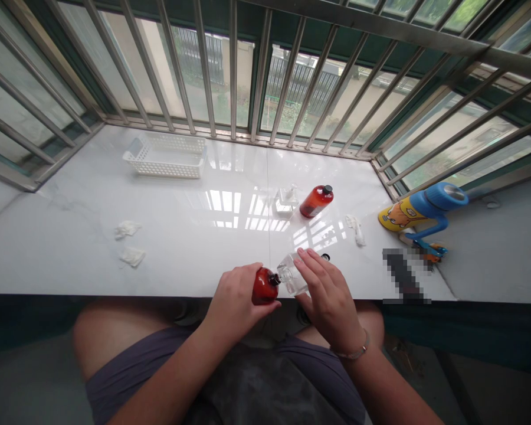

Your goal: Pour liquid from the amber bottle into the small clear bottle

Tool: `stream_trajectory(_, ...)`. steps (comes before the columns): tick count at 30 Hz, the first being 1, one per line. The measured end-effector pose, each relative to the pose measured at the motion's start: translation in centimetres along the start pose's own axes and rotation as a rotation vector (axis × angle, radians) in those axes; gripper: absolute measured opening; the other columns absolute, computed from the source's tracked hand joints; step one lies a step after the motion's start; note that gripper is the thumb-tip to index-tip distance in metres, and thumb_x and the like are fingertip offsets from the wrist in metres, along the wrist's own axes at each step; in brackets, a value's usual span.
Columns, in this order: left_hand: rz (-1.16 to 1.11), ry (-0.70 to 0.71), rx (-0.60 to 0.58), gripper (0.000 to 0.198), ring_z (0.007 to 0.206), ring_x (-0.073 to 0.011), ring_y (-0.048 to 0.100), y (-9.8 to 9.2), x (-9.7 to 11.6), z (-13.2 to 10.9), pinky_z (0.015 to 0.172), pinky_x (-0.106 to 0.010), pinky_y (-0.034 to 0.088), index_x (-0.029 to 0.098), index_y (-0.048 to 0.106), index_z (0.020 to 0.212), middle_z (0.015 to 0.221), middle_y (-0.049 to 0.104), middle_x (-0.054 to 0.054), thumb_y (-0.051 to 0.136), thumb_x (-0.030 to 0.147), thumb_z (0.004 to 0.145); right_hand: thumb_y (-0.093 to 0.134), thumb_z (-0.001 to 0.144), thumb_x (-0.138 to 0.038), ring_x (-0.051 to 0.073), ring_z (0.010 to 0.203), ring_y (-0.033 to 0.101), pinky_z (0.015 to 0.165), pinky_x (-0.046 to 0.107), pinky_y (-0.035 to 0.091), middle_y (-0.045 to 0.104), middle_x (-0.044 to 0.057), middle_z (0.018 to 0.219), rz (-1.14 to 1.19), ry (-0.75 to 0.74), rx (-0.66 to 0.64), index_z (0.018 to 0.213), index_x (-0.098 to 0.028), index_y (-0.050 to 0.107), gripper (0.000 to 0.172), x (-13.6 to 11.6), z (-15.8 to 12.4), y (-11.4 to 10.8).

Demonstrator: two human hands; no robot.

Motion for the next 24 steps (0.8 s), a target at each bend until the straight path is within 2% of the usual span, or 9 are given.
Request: stream_trajectory(24, -0.003, 0.018, 0.031, 0.086, 0.114, -0.0354, 0.074, 0.45, -0.30, -0.12, 0.099, -0.053, 0.056, 0.026, 0.052, 0.139, 0.127, 0.076, -0.010, 0.101, 0.042, 0.071, 0.063, 0.098, -0.006, 0.035, 0.152, 0.053, 0.118, 0.056, 0.050, 0.061, 0.016, 0.159, -0.034, -0.008, -0.008, 0.162, -0.018, 0.047, 0.067, -0.02, 0.18, -0.35)
Point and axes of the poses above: each hand's wrist, its own z-axis towards the middle knuckle, its own y-axis out of the palm, x = y × z, the point moved 4 cm from there along z, towards the middle knuckle
